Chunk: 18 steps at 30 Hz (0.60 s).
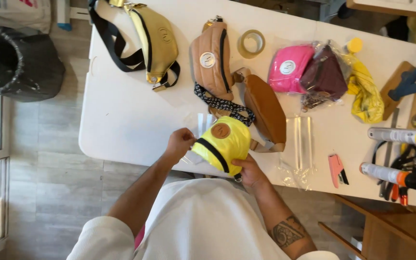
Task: The person places fanny packs into plastic bags, seals them, and uses a pink stapler on the packaging. They later attach patterned straps to the fanny packs and organize the items on a workshop table.
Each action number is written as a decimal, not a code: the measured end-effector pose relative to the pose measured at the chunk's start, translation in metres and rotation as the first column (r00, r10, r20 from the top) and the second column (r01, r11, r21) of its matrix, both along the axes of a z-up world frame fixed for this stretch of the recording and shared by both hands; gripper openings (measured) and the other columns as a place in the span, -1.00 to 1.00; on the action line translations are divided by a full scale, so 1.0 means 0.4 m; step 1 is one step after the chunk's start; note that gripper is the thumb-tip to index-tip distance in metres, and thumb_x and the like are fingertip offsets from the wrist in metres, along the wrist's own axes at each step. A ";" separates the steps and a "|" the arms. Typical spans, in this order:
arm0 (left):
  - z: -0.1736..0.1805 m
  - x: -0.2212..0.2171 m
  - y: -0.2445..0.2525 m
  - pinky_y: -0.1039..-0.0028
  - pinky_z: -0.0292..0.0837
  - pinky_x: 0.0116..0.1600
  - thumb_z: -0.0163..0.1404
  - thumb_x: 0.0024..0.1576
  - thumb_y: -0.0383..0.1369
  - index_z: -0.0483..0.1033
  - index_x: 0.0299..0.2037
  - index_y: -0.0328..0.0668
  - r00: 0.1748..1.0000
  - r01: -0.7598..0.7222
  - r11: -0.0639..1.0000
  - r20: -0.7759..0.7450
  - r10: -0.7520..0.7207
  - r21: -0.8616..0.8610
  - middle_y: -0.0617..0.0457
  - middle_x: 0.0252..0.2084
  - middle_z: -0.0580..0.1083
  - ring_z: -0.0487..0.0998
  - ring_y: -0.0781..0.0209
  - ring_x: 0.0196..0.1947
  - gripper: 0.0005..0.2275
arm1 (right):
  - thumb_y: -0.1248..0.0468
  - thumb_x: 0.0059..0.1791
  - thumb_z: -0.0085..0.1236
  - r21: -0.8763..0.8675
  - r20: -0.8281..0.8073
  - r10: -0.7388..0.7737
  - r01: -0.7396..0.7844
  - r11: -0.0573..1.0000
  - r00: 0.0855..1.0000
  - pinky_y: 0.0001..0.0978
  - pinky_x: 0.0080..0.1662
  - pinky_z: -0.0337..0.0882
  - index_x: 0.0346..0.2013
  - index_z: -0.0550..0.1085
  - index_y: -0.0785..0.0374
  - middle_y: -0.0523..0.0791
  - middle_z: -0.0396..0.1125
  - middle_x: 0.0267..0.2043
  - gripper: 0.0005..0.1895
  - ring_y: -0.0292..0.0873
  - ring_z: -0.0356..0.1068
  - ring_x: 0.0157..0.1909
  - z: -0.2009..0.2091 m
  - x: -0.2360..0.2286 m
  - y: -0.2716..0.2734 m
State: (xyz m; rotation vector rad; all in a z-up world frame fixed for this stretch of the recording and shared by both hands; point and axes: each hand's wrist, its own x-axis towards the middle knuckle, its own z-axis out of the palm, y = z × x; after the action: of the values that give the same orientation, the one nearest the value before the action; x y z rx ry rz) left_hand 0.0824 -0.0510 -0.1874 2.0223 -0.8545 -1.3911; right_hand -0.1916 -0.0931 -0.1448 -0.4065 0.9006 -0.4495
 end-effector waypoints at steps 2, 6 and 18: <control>0.027 0.028 -0.020 0.24 0.68 -0.21 0.11 0.02 -0.54 0.46 -0.34 -0.33 0.825 -0.442 0.891 -0.343 0.450 0.105 -0.16 -0.38 0.53 0.66 0.02 -0.35 -0.92 | 0.50 -0.20 0.30 -0.059 -0.118 -0.037 0.031 0.998 0.992 0.03 0.18 0.42 0.22 0.46 0.18 -0.04 0.47 0.09 -0.33 0.01 0.49 0.09 0.007 -0.011 -0.003; 0.101 0.024 -0.059 0.25 0.69 -0.29 0.10 -0.02 -0.59 0.39 -0.34 -0.33 0.780 -0.466 0.881 -0.432 0.453 0.082 -0.15 -0.54 0.48 0.66 -0.02 -0.46 -0.86 | 0.50 -0.16 0.31 -0.100 -0.124 0.092 -0.105 0.989 0.988 0.08 0.18 0.41 0.18 0.49 0.17 -0.02 0.48 0.06 -0.40 0.05 0.47 0.08 -0.021 -0.035 -0.011; 0.066 -0.046 -0.096 0.19 0.53 -0.24 0.12 0.11 -0.24 0.62 -0.24 -0.02 0.977 0.110 0.966 0.201 -0.063 -0.232 0.07 -0.56 0.50 0.59 -0.01 -0.43 -0.87 | 0.49 -0.19 0.40 -0.575 -0.218 0.579 -0.583 0.574 0.785 0.25 0.33 0.07 0.03 0.58 0.38 0.05 0.29 0.25 -0.53 0.09 0.22 0.28 -0.079 -0.032 -0.064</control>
State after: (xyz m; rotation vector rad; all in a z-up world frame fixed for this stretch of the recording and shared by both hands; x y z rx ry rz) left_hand 0.0640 -0.0895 -0.1612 1.9695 -1.1514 -1.0859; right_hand -0.2043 -0.1185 -0.1763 -1.2836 0.5424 -0.1044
